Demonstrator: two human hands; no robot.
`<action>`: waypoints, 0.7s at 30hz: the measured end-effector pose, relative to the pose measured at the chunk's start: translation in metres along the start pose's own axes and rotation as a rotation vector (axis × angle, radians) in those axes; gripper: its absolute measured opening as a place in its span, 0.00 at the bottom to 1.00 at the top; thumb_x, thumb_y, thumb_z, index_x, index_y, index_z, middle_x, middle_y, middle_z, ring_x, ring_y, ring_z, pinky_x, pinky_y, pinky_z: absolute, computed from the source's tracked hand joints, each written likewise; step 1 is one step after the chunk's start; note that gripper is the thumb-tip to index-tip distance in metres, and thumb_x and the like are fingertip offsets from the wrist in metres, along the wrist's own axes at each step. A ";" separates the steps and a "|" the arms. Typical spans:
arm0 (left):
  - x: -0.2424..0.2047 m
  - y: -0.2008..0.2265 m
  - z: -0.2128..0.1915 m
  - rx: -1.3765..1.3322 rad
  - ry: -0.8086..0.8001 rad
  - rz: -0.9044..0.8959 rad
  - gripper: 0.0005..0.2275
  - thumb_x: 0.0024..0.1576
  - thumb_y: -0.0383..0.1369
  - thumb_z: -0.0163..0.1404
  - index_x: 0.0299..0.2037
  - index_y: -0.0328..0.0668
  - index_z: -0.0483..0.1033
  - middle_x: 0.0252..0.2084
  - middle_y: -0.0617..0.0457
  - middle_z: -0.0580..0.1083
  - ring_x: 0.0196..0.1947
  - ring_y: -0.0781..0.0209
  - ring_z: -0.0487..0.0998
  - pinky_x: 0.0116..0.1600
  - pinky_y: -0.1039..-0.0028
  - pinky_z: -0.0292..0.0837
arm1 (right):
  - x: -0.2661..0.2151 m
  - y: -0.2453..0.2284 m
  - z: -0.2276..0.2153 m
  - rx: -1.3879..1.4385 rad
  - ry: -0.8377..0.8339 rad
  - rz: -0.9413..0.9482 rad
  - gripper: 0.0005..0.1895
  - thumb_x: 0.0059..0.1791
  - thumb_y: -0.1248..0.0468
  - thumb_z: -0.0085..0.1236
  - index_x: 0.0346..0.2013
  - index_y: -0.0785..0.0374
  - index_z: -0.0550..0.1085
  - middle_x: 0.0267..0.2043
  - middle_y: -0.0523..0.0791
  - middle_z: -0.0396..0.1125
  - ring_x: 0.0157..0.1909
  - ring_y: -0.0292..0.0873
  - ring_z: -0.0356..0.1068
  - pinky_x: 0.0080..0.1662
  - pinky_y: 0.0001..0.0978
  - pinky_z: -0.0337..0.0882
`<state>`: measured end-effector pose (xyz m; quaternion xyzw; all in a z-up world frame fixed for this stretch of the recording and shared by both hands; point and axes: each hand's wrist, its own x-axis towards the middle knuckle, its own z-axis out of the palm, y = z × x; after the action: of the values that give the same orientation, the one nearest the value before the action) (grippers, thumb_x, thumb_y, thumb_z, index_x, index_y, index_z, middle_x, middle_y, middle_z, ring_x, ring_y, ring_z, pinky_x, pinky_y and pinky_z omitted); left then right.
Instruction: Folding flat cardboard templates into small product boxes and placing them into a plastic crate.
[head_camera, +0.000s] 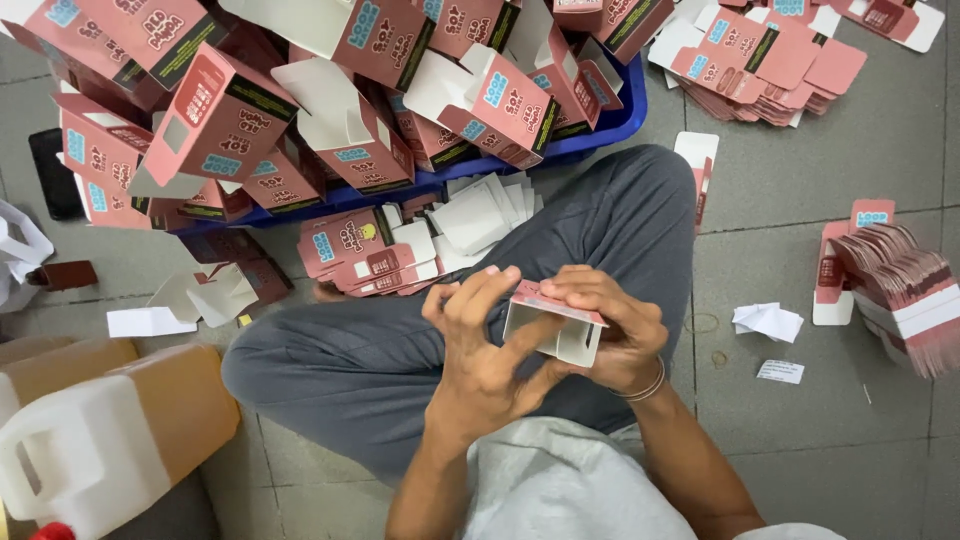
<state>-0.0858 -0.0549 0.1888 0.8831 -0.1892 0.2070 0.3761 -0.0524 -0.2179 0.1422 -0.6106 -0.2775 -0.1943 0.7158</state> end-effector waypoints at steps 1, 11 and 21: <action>0.002 0.001 -0.001 0.000 0.002 -0.001 0.16 0.57 0.52 0.56 0.49 0.59 0.80 0.64 0.44 0.64 0.65 0.39 0.63 0.63 0.43 0.50 | -0.001 0.000 0.000 0.000 -0.002 0.000 0.30 0.40 0.58 0.76 0.40 0.82 0.72 0.38 0.66 0.74 0.40 0.67 0.77 0.44 0.63 0.77; 0.013 0.008 -0.009 -0.048 -0.045 -0.048 0.19 0.53 0.51 0.60 0.48 0.53 0.79 0.63 0.42 0.67 0.64 0.39 0.66 0.62 0.41 0.47 | -0.006 0.006 -0.002 0.032 -0.046 -0.016 0.33 0.44 0.53 0.70 0.43 0.84 0.71 0.39 0.68 0.73 0.42 0.71 0.76 0.46 0.67 0.74; 0.009 0.033 -0.007 0.099 -0.154 -0.224 0.27 0.52 0.52 0.62 0.60 0.52 0.78 0.73 0.36 0.55 0.69 0.46 0.59 0.67 0.39 0.38 | -0.018 -0.002 -0.012 -0.242 -0.079 0.213 0.37 0.33 0.59 0.77 0.53 0.65 0.71 0.54 0.58 0.72 0.51 0.50 0.77 0.58 0.44 0.81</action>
<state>-0.0963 -0.0730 0.2173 0.9294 -0.1073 0.1044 0.3373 -0.0656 -0.2315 0.1312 -0.7254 -0.2136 -0.1252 0.6423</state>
